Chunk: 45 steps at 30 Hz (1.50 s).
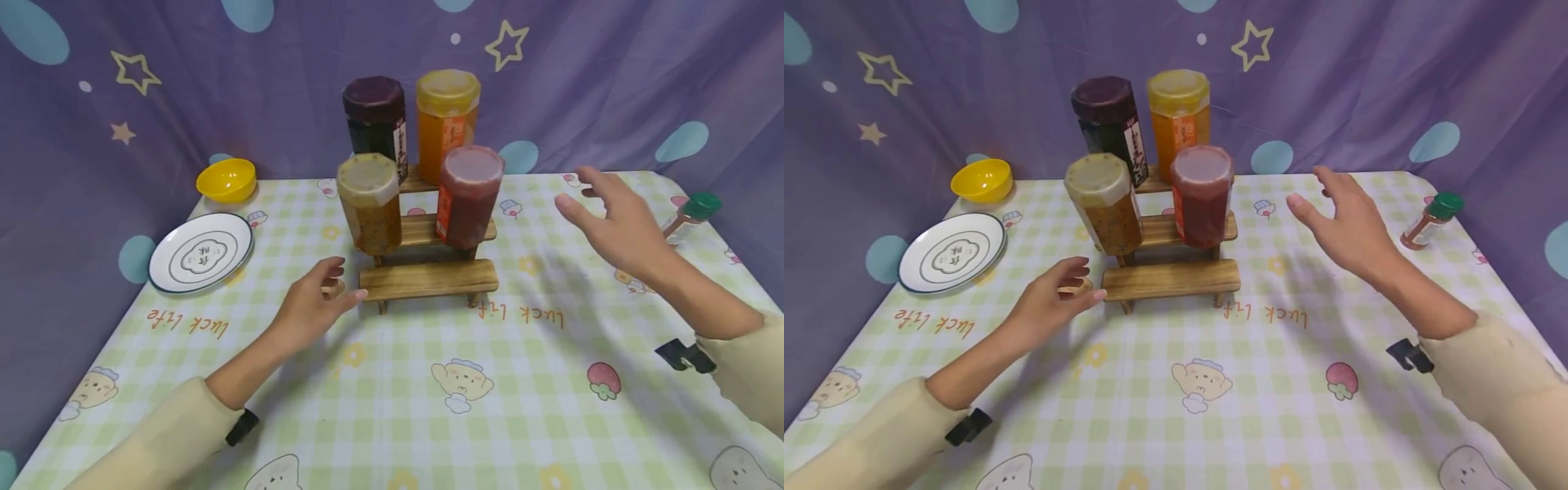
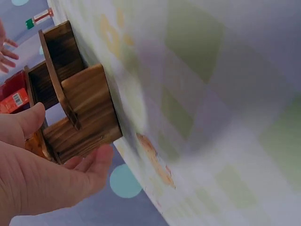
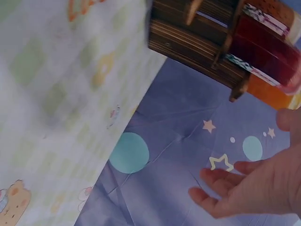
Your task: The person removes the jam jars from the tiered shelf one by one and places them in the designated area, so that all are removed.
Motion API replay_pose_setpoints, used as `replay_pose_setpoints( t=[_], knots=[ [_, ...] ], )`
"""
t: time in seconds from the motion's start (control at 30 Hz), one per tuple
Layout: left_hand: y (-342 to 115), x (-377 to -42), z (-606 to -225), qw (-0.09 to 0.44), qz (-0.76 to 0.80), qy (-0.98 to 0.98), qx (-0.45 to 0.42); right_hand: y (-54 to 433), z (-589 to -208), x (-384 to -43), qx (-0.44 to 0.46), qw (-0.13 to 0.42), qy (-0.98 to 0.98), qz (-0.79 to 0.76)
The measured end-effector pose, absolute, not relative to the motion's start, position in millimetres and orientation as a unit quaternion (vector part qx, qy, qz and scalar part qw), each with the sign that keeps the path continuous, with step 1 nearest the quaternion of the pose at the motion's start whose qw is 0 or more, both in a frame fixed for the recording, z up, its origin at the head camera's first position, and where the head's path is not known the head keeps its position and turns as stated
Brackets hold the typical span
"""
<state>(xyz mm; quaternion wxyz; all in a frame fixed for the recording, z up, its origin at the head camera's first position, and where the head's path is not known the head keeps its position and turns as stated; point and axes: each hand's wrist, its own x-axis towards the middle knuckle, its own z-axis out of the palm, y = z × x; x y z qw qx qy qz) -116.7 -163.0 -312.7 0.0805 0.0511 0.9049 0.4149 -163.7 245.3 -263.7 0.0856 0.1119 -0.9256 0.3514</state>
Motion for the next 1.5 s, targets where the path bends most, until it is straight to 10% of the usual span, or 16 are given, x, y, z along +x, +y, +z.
replay_pose_setpoints(
  t=[1.5],
  knots=[
    [-137.2, -119.7, -338.4, 0.136, 0.536, 0.833, 0.007, 156.6, -173.5, -251.8, 0.209, -0.016, -0.82, 0.532]
  ],
)
